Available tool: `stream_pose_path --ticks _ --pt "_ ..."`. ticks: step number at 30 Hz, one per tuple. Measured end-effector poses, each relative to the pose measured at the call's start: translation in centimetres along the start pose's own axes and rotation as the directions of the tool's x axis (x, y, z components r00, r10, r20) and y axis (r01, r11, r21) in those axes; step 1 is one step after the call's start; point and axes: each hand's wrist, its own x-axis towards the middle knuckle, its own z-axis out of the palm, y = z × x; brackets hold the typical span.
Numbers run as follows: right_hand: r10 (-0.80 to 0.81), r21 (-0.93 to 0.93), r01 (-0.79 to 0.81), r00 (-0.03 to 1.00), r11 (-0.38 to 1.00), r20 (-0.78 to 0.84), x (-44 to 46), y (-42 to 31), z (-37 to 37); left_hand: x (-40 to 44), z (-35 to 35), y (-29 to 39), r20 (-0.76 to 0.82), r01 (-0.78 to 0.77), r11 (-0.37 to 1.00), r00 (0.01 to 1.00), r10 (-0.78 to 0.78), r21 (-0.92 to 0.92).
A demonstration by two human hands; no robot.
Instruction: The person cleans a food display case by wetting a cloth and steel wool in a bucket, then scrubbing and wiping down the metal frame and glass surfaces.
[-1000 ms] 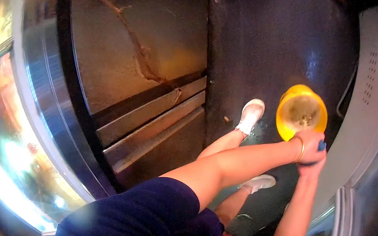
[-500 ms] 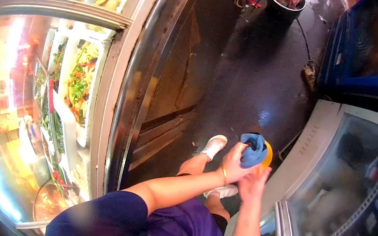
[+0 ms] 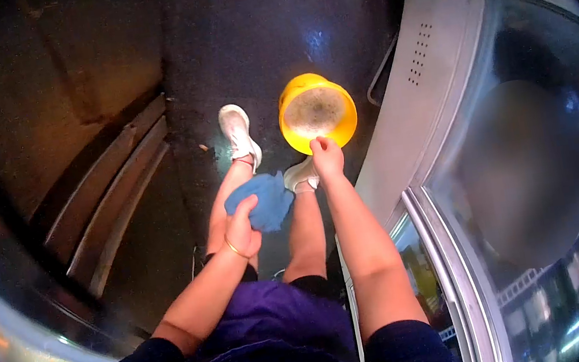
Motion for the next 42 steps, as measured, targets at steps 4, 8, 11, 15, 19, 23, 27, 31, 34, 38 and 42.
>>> stream_pose_path --ticks 4,8,11,15,19,23,27,31,34,38,42 --pt "-0.354 -0.523 0.28 0.934 0.805 -0.045 8.3 0.5 3.8 3.0 -1.4 -4.3 -0.085 0.046 0.992 0.996 -0.036 0.117" --pt "0.111 -0.71 -0.058 0.993 0.702 0.028 15.3 -2.7 7.8 4.8 -4.0 -4.9 -0.147 0.205 0.95 0.974 -0.174 0.235" --pt "0.003 -0.819 0.35 0.919 0.456 0.394 22.7 5.6 11.3 4.4 -3.9 -4.2 -0.167 0.201 0.907 0.975 -0.148 0.37" --pt "0.193 -0.789 0.27 0.879 0.551 0.436 18.6 1.3 8.6 5.0 -3.3 -2.7 -0.258 0.308 0.891 0.939 -0.228 0.335" --pt "0.072 -0.716 0.171 0.953 0.676 0.296 12.5 -1.1 4.1 5.9 -3.6 -3.3 -0.147 0.27 0.92 0.96 -0.236 0.285" --pt "-0.07 -0.752 0.224 0.97 0.62 0.232 8.1 -3.6 -0.1 6.8 -3.2 -3.5 -0.155 0.245 0.939 0.965 -0.212 0.241" --pt "-0.286 -0.38 0.301 0.953 0.875 0.096 4.3 -2.9 -3.8 6.8 -2.0 -3.3 -0.079 0.226 0.949 0.974 -0.213 0.219" --pt "-0.25 -0.264 0.258 0.966 0.929 0.063 1.2 -2.9 -6.4 7.5 -1.2 -4.6 -0.108 0.198 0.968 0.977 -0.182 0.156" --pt "-0.489 -0.266 0.461 0.871 0.847 -0.046 -2.1 -4.6 -6.4 7.9 0.6 -4.6 -0.075 0.139 0.985 0.989 -0.131 0.101" --pt "-0.582 -0.321 0.536 0.811 0.781 -0.06 -5.7 -6.6 -5.8 8.8 2.9 -4.9 0.011 0.113 0.992 0.993 -0.114 0.047" --pt "-0.497 0.028 0.497 0.867 0.868 0.019 -6.7 -6.7 -4.6 9.4 4.1 -4.9 0.105 0.159 0.987 0.982 -0.157 -0.019"
